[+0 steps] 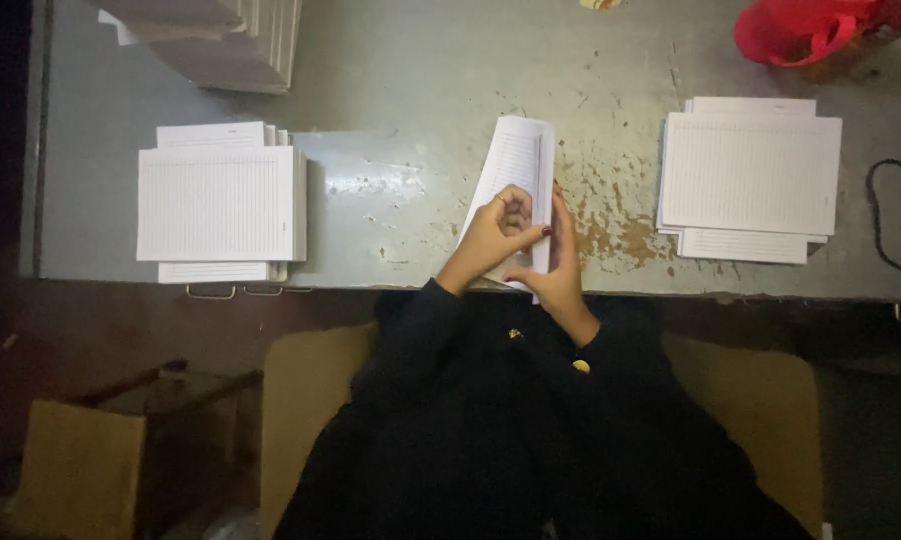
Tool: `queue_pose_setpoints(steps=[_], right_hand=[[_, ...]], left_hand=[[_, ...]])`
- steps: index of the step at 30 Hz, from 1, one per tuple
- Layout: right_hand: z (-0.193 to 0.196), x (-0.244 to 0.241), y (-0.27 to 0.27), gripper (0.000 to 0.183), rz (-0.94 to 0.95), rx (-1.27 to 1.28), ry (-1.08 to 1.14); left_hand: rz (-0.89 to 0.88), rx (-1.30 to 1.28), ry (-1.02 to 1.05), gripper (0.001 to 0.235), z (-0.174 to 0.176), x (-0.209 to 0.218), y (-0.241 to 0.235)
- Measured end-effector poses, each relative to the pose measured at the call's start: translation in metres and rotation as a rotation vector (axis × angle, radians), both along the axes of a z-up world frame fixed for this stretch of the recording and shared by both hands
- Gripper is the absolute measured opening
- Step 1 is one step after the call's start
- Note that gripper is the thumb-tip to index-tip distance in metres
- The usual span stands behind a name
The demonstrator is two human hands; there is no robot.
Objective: A person is flipping through a stack of lined papers, likely for inspection or counting, and then aligning them into a neat pile on a work table.
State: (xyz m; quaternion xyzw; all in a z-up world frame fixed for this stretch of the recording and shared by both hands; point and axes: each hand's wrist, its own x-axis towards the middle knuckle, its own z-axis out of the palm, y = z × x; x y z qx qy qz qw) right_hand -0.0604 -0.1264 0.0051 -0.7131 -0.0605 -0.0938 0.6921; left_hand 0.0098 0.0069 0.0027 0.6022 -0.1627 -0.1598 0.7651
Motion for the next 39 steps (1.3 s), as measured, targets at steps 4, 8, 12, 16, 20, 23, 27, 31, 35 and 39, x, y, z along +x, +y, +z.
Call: queue_pose_setpoints(steps=[4,8,12,16,20,23,27,31,35,39], right_hand=[[-0.008,-0.004,-0.006,0.101,0.048,0.068,0.045],[-0.009,-0.005,-0.004,0.067,0.057,0.027,0.055],[-0.017,-0.003,-0.007,0.070,0.071,0.045,0.033],[-0.024,-0.003,-0.014,0.075,0.071,0.040,0.028],[-0.034,0.000,-0.020,0.079,0.096,0.110,0.059],[-0.035,0.000,-0.022,0.080,0.101,0.114,0.072],[-0.044,0.000,-0.026,0.078,0.105,0.142,0.079],[-0.046,0.001,-0.029,0.077,0.115,0.111,0.077],[-0.048,-0.001,-0.030,0.074,0.115,0.139,0.081],[-0.037,0.000,-0.026,0.074,0.124,0.119,0.080]], left_hand=[[0.028,0.085,-0.038,0.030,0.008,-0.003,-0.003],[0.039,0.136,-0.070,0.027,0.006,-0.003,-0.006],[0.033,0.141,-0.070,0.025,0.010,-0.001,-0.005],[-0.002,0.006,0.022,0.022,0.005,0.002,-0.002],[0.001,-0.011,0.037,0.024,0.002,0.004,0.000],[-0.003,-0.055,0.069,0.027,0.003,0.004,0.000],[-0.016,-0.085,0.072,0.030,-0.011,0.007,-0.002],[-0.013,-0.060,0.042,0.027,0.001,0.007,0.001],[-0.020,-0.055,0.022,0.024,0.002,0.006,0.001],[-0.023,-0.063,0.034,0.023,0.005,0.006,0.001]])
